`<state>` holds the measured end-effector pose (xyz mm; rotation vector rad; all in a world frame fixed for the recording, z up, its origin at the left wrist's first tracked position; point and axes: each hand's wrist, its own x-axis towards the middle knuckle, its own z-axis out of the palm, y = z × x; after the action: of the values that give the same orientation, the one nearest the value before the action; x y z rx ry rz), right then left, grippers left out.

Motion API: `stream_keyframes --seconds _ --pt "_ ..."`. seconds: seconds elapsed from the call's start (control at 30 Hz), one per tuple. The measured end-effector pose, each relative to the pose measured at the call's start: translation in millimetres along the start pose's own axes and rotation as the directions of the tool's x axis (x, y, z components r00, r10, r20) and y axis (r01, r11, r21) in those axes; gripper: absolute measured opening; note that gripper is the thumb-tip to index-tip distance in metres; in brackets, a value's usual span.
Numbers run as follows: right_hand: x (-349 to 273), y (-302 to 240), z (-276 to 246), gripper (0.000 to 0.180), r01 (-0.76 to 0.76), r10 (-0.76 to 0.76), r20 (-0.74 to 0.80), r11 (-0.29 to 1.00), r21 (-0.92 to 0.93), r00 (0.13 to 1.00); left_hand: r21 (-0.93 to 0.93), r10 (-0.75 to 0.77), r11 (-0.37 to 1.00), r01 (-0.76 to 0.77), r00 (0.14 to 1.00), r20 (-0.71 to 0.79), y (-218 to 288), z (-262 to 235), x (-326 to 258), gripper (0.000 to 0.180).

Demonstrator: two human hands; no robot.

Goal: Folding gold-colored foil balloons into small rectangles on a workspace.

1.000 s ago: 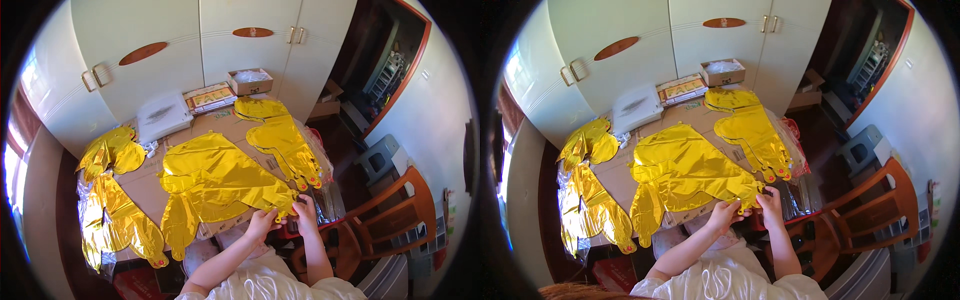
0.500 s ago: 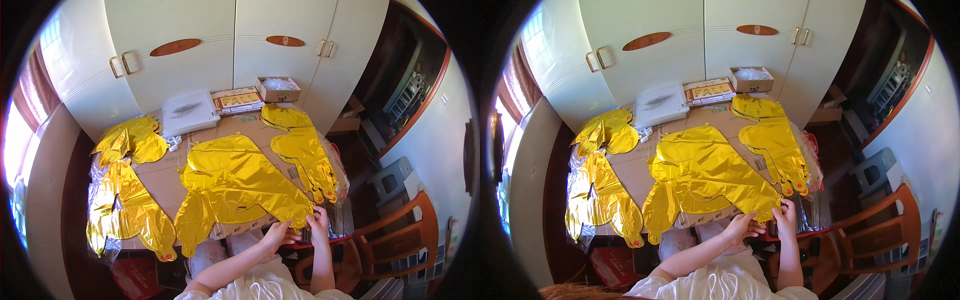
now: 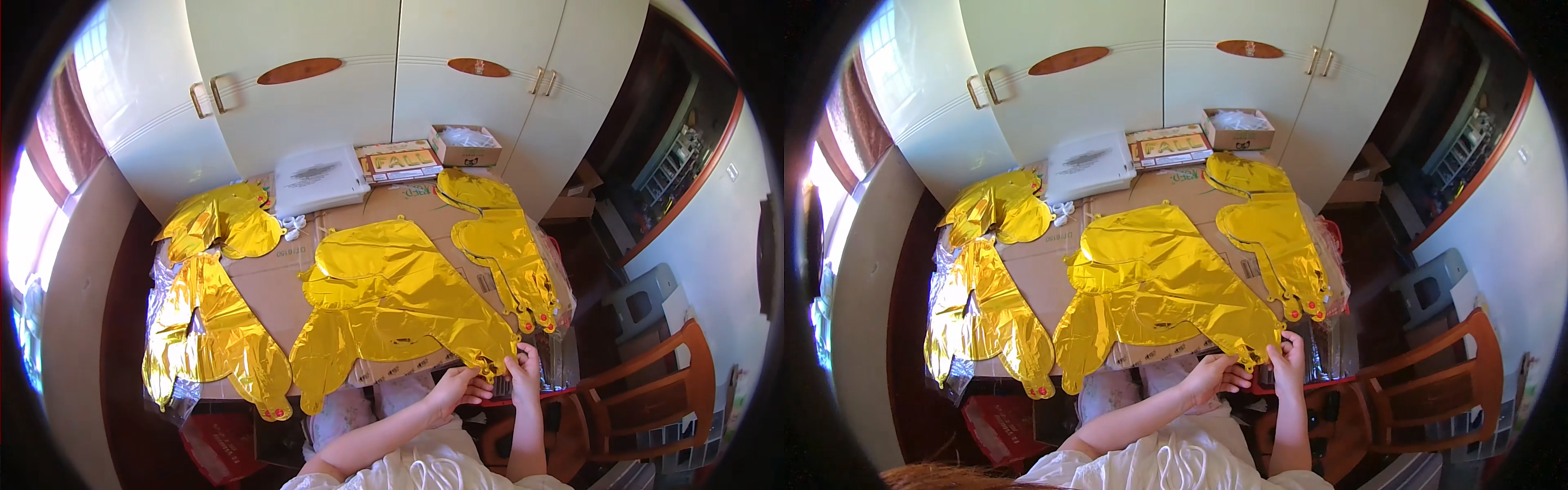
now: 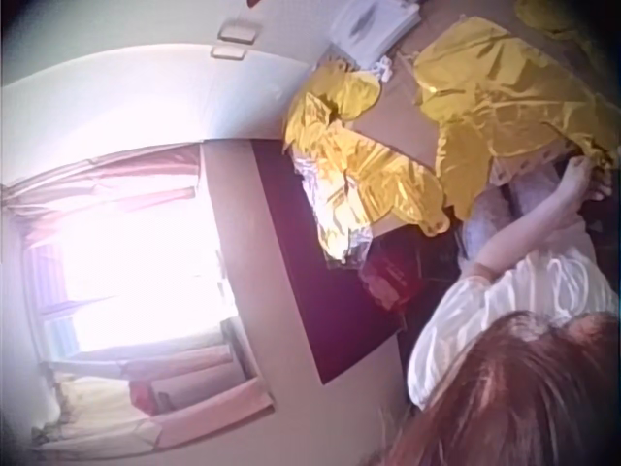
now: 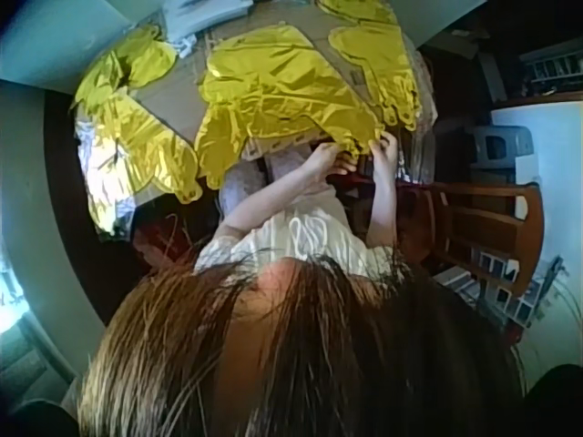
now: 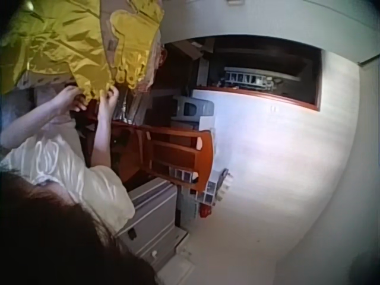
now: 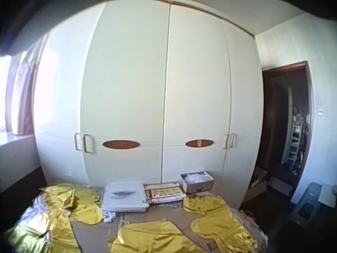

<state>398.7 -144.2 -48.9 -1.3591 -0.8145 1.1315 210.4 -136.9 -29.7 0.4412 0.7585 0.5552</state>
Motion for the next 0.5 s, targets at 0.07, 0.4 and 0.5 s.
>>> stream_keyframes --seconds 0.07,0.4,0.5 --pt "-1 1 0 0.039 0.0 0.0 -0.001 1.0 0.005 1.0 0.005 -0.011 1.0 0.011 1.0 -0.014 1 1 -2 0.036" --pt "-3 0 -2 0.039 -0.021 0.021 -0.007 1.0 0.022 1.0 0.984 0.757 -0.009 -0.179 0.642 0.124 68 -21 -74 0.022" --pt "-4 -2 2 0.039 -0.01 0.009 0.017 0.999 0.054 1.0 0.963 0.881 -0.162 0.214 0.471 0.044 118 -59 -83 0.026"
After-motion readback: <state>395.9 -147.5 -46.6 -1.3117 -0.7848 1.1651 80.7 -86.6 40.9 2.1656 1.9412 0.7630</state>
